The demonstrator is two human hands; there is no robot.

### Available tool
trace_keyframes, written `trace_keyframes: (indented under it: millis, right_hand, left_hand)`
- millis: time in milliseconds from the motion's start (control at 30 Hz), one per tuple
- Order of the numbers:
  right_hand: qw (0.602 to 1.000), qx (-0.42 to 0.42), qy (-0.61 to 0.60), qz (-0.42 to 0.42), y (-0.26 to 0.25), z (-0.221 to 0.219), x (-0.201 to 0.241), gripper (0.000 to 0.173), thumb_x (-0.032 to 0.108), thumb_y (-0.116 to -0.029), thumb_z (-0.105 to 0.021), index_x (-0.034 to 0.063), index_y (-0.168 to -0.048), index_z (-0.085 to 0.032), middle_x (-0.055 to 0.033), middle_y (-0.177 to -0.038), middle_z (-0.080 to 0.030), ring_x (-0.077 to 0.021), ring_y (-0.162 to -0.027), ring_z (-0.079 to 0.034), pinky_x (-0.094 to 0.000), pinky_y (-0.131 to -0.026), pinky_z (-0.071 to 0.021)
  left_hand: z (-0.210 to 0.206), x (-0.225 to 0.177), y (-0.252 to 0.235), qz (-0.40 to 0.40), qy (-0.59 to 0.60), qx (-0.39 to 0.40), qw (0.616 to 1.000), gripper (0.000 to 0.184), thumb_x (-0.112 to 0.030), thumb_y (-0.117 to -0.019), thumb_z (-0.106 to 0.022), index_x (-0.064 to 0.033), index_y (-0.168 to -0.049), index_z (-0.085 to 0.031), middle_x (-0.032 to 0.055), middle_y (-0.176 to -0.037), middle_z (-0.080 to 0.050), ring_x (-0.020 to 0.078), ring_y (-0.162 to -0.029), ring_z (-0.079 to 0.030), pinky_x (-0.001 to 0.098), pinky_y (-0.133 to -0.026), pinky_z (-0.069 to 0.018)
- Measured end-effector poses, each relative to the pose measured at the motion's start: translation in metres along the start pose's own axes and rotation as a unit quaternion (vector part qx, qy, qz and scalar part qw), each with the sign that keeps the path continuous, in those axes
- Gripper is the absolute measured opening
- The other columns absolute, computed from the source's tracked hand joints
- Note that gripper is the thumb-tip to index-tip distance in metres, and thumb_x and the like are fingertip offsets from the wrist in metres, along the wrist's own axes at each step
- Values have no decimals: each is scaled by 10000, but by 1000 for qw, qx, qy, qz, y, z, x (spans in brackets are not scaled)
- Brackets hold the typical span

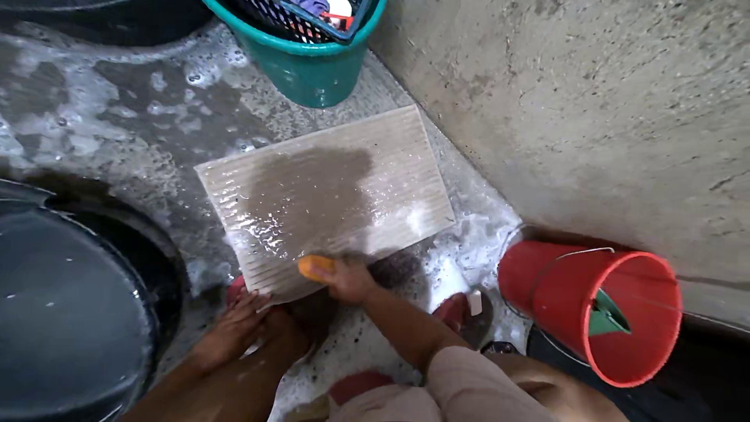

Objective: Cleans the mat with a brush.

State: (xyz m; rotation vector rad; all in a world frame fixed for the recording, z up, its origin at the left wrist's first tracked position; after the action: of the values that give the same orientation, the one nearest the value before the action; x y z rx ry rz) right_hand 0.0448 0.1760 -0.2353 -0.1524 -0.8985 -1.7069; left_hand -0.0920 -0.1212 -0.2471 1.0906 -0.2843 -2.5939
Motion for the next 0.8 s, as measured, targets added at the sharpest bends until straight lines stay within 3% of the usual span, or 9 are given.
trace_keyframes:
  millis: [67, 167, 267, 333, 467, 533, 600, 700, 800]
  right_hand:
    - [998, 36, 43, 33, 1, 8, -11, 713, 270, -965, -644, 519, -1560, -340, -229, -1450, -547, -466, -1235, -580, -676, -943, -497]
    - [985, -67, 35, -157, 44, 74, -114, 541, 354, -984, -619, 369, -1515, -516, -185, -1426, -609, -380, -1280, -607, -595, -1050, -496]
    - [902, -131, 10, -411, 91, 123, -232, 759, 439, -952, -668, 379, -1617, -308, -263, -1448, -542, -465, -1209, -616, -657, -948, -525]
    - [860, -187, -4, -474, 91, 137, -250, 895, 455, -886, -730, 380, -1633, -243, -298, -1435, -524, -500, -1147, -631, -673, -866, -547]
    - [923, -254, -49, -286, 12, 100, -107, 821, 397, -831, -797, 162, -1549, -473, -200, -1324, -654, -350, -1158, -668, -538, -977, -559]
    - [985, -145, -52, -74, -28, 48, -6, 692, 350, -861, -755, 272, -1513, -536, -178, -1317, -676, -345, -1193, -657, -552, -1035, -522]
    - [997, 33, 2, 65, -48, 11, 53, 663, 278, -986, -641, 461, -1567, -379, -247, -1384, -589, -440, -1236, -586, -631, -1052, -449]
    - [994, 31, 49, 91, -50, 27, 24, 587, 241, -1022, -581, 500, -1525, -425, -218, -1375, -610, -436, -1221, -603, -640, -1014, -473]
    - [993, -48, 30, -102, -28, 104, -88, 510, 320, -976, -654, 326, -1479, -569, -147, -1452, -598, -372, -1311, -583, -589, -1105, -451]
  left_hand:
    - [7, -1, -4, 22, -5, 28, 999, 401, -317, -1030, -525, -149, -1363, -672, 54, -1533, -533, 373, -1476, -399, 602, -1198, -316]
    - [0, 5, 2, 16, -6, 4, 1000, 418, -356, -1038, -494, -174, -1374, -664, 30, -1535, -531, 370, -1474, -402, 625, -1162, -347]
    - [-9, 10, 6, -2, 0, -24, 1000, 426, -370, -1045, -478, -168, -1371, -664, 31, -1538, -528, 355, -1479, -400, 585, -1187, -341]
    - [0, 4, 1, 2, 11, -13, 1000, 416, -376, -1044, -481, -174, -1344, -686, 29, -1508, -560, 342, -1460, -432, 577, -1195, -336]
    - [32, -25, -9, 15, 72, -13, 997, 275, -343, -963, -638, -139, -997, -819, 93, -1140, -752, 336, -1151, -674, 631, -1089, -422]
    - [28, -24, -4, 18, 69, 9, 997, 267, -347, -932, -670, -126, -897, -816, 104, -1031, -767, 342, -1064, -703, 621, -1071, -440]
    - [23, -20, -2, 39, 52, 61, 996, 269, -362, -944, -659, -141, -922, -813, 120, -1047, -756, 371, -1105, -673, 615, -1074, -431]
    - [18, -14, 0, 60, 50, 81, 994, 270, -377, -942, -656, -158, -941, -815, 117, -1059, -756, 371, -1130, -663, 610, -1082, -427]
    - [10, -7, 6, 65, 104, 46, 991, 285, -353, -942, -664, -112, -927, -815, 143, -1024, -755, 374, -1077, -682, 603, -1022, -481]
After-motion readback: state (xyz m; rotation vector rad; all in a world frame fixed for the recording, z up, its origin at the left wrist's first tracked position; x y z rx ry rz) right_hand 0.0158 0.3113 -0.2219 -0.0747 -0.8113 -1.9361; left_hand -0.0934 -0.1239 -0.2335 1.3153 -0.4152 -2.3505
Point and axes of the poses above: each hand's wrist, its own y-axis away from the middle knuckle, its own z-axis out of the back of the hand, x = y × z, the point moved 3 cm from there along -y, towards the middle knuckle
